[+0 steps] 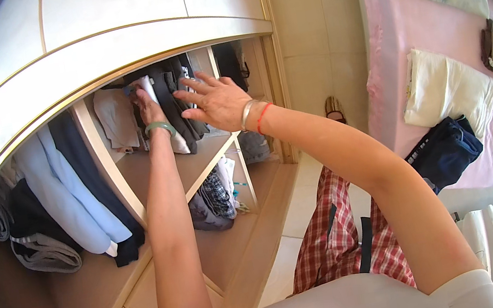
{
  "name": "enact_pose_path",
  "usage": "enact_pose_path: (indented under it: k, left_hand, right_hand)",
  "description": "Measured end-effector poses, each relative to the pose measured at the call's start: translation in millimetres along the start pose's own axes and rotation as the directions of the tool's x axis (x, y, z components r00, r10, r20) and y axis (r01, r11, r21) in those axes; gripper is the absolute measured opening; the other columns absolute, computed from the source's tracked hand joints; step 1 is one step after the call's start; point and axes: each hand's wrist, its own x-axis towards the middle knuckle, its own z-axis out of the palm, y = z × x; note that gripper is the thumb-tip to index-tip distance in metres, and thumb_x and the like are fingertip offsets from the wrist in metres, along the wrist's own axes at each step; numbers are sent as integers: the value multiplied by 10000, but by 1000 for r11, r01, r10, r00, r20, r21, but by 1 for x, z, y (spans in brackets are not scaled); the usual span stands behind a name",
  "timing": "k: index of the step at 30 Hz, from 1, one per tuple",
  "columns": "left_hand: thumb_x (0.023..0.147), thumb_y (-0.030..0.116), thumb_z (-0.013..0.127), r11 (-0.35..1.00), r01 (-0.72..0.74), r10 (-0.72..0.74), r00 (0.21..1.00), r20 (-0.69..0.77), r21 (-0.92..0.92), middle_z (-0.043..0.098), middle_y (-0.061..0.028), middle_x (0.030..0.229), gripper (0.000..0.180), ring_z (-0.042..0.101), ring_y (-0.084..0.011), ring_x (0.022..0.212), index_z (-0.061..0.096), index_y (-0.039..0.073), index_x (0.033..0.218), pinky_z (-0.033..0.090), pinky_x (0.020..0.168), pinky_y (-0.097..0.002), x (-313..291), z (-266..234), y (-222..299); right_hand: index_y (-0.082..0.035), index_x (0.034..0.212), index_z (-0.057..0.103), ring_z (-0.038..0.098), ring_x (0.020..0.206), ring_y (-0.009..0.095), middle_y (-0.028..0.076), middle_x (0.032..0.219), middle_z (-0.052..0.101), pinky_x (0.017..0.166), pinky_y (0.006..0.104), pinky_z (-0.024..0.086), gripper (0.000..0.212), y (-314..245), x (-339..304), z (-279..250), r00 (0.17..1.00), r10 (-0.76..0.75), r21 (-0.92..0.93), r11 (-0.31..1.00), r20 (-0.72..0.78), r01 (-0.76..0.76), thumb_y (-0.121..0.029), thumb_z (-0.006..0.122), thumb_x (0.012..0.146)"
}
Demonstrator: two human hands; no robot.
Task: The person folds various clothing items, including pants and shirts, on a bed and places them into a wardrobe. The person also folds and stores several towels and other fabric items in the wardrobe and a nearby storage unit.
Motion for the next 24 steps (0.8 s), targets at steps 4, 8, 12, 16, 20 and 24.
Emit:
enact_pose_path:
  k: [4,8,12,16,20,24]
  left_hand:
    - [999,456,288,688,183,-39,975,217,-702,449,-96,1410,552,411,-277,1298,412,100,1400,294,1094,-356,-7,7,-34]
    - [988,358,379,634,1,200,966,165,-773,349,-91,1473,517,300,-250,1365,315,129,1447,223,1134,-396,-16,10,-54]
    - [908,478,478,760,-226,139,972,188,609,150,-68,1565,732,68,-268,1451,142,228,1508,109,1162,-481,-48,25,-5]
    - [878,564,482,735,-140,0,979,206,663,0,-28,1588,871,-114,-333,1443,20,203,1522,96,1149,-530,-57,41,22]
    - [861,556,510,670,-243,145,969,198,702,-21,-78,1581,910,-118,-382,1432,27,150,1517,103,1151,-542,-53,46,9]
    - [854,560,524,740,-251,182,968,174,624,-21,-184,1561,912,-29,-400,1436,40,156,1513,163,1147,-512,-30,43,-35]
  right_hand:
    - [-209,1372,453,217,1411,291,53,1491,335,1042,568,305,545,-9,38,22,989,-142,9,990,-45,142,-547,330,963]
    - [-226,1404,431,147,1441,227,4,1529,279,1124,507,205,607,-31,92,39,982,-111,-207,968,154,142,-593,240,959]
    - [-281,1460,327,198,1427,194,-46,1546,234,1130,494,207,604,14,101,33,963,89,-406,913,254,23,-599,274,950]
    - [-287,1484,260,261,1404,181,-60,1537,258,1124,483,224,603,38,98,38,950,142,-338,940,277,-41,-586,263,960]
    - [-267,1469,302,244,1411,167,-66,1527,280,1142,496,175,591,34,105,34,926,170,-199,974,336,-107,-573,234,968]
    - [-256,1437,362,278,1392,169,-51,1497,335,1121,493,217,568,22,108,32,955,147,-125,985,259,-117,-558,243,972]
